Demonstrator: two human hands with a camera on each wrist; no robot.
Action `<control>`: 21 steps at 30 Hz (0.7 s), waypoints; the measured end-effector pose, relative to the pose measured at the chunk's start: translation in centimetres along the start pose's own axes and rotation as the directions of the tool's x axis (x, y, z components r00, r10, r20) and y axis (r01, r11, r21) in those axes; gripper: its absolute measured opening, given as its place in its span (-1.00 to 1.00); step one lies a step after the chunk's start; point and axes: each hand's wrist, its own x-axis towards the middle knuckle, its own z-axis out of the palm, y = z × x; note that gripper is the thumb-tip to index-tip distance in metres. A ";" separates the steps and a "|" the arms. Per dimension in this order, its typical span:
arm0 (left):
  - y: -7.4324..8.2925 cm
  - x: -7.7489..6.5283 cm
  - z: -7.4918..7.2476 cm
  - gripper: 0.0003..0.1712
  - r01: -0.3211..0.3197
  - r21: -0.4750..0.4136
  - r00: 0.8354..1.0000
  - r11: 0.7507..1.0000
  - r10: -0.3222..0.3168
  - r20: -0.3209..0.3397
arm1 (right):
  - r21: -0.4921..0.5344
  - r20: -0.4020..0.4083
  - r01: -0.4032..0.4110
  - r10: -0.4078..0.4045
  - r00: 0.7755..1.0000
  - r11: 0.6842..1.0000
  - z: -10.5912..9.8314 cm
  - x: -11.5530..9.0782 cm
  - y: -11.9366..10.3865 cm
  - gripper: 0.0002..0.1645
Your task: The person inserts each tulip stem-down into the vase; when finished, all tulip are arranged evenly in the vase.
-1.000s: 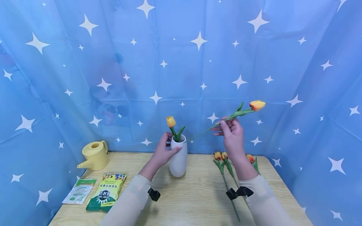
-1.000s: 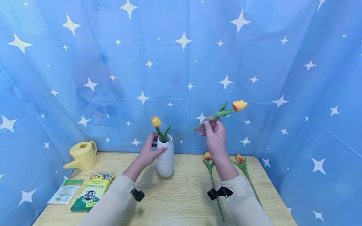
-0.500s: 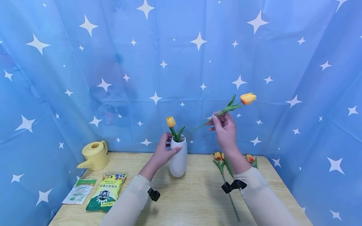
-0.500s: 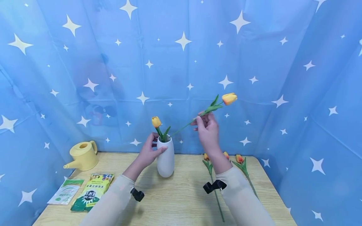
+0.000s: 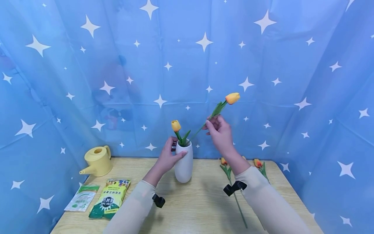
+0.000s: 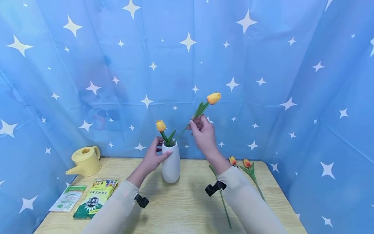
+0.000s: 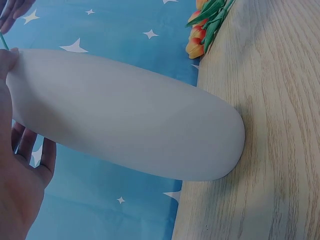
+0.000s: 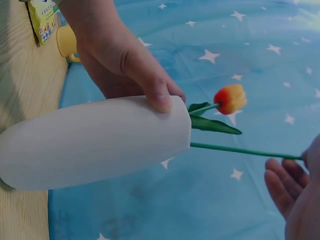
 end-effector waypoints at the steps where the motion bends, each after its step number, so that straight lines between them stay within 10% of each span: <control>1: 0.0 0.0 0.0 -0.33 -0.001 0.002 1.000 1.000 0.001 0.000 | -0.006 0.004 -0.004 0.004 1.000 1.000 0.1 0.1 0.1 -0.79; 21: -0.2 0.1 -0.1 -0.32 -0.016 -0.002 1.000 1.000 0.016 0.005 | -0.036 0.139 -0.106 0.110 0.984 0.994 3.0 0.0 1.9 -0.85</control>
